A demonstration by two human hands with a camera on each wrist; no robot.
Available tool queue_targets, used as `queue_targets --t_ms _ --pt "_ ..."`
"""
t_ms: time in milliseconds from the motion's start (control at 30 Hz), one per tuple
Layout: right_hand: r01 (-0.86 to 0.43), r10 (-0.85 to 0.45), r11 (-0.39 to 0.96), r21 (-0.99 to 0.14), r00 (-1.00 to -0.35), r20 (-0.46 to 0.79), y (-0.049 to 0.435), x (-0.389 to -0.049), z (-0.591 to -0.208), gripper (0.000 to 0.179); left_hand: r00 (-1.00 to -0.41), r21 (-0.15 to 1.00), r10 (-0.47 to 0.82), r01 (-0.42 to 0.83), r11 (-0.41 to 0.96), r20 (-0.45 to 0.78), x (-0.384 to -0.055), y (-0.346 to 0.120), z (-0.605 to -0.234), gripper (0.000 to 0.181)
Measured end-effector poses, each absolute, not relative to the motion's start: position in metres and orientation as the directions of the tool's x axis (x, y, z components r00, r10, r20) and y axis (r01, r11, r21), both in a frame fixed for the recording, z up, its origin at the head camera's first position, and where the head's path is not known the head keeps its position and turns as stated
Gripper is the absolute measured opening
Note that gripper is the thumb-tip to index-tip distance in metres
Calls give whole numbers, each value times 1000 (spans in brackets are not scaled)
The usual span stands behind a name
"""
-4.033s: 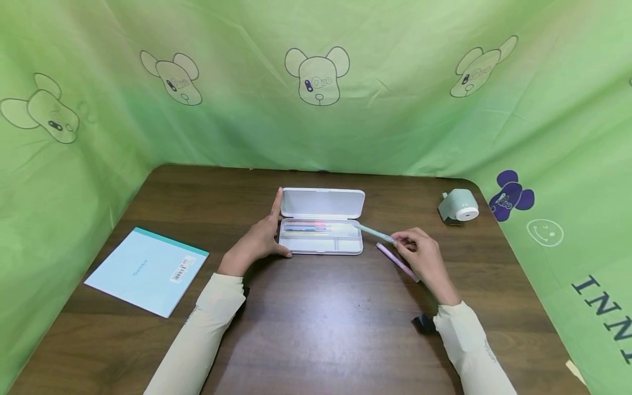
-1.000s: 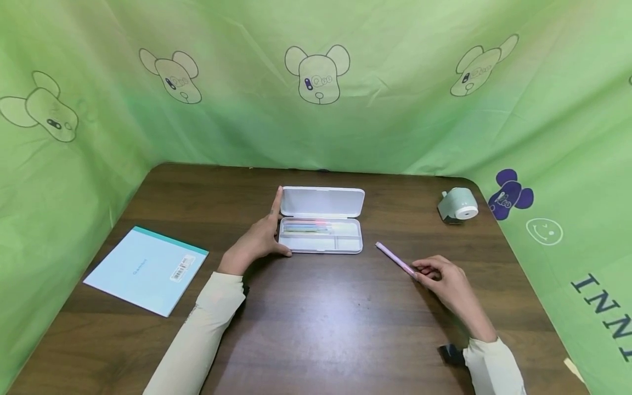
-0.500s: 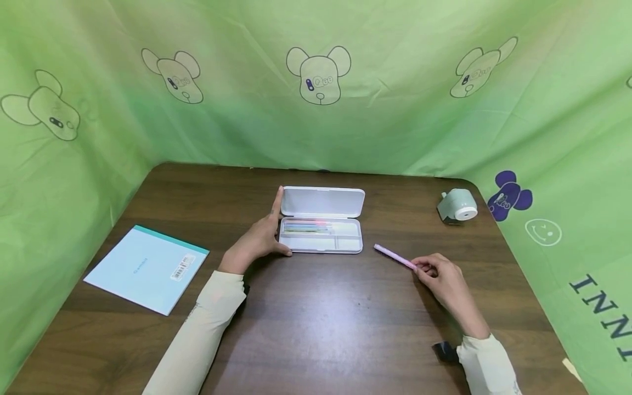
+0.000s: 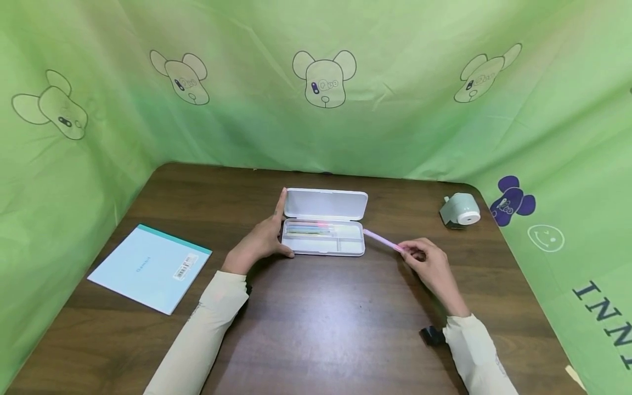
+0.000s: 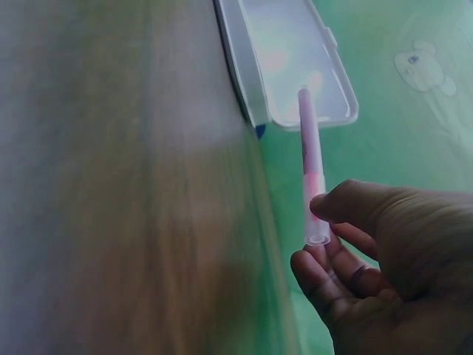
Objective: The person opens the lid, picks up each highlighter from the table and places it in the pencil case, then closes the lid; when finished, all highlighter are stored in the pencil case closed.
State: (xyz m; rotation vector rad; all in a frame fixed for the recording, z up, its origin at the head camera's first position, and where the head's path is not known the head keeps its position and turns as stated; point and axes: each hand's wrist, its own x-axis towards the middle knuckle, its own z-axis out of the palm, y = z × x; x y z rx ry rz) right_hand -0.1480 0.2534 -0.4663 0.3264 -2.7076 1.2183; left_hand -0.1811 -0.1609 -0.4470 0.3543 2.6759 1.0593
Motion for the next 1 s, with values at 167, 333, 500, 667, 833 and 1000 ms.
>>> queue_targets --t_ms 167,333,500,667,833,1000 --pt "-280 -155 624 -730 -960 235 237 -162 -469 13 -945 688 310 153 709 -108 -196 -167 -474 170" --pt "-325 -198 607 -725 -946 258 217 -174 -467 14 -941 676 311 143 723 -135 -183 -160 -447 163" --pt "-374 -271 604 -704 -927 260 194 -185 -465 12 -939 681 315 140 719 -139 -178 -159 -442 159" --pt "-431 -353 582 -690 -898 262 170 -192 -463 13 -939 673 323 166 721 -115 -179 -160 -446 162" --pt "-476 -421 542 -692 -867 267 146 -200 -463 12 -936 680 321 144 719 -141 -179 -159 -442 160" --pt "-502 -468 525 -687 -845 259 125 -206 -462 16 -936 673 317 138 727 -151 -179 -160 -443 158"
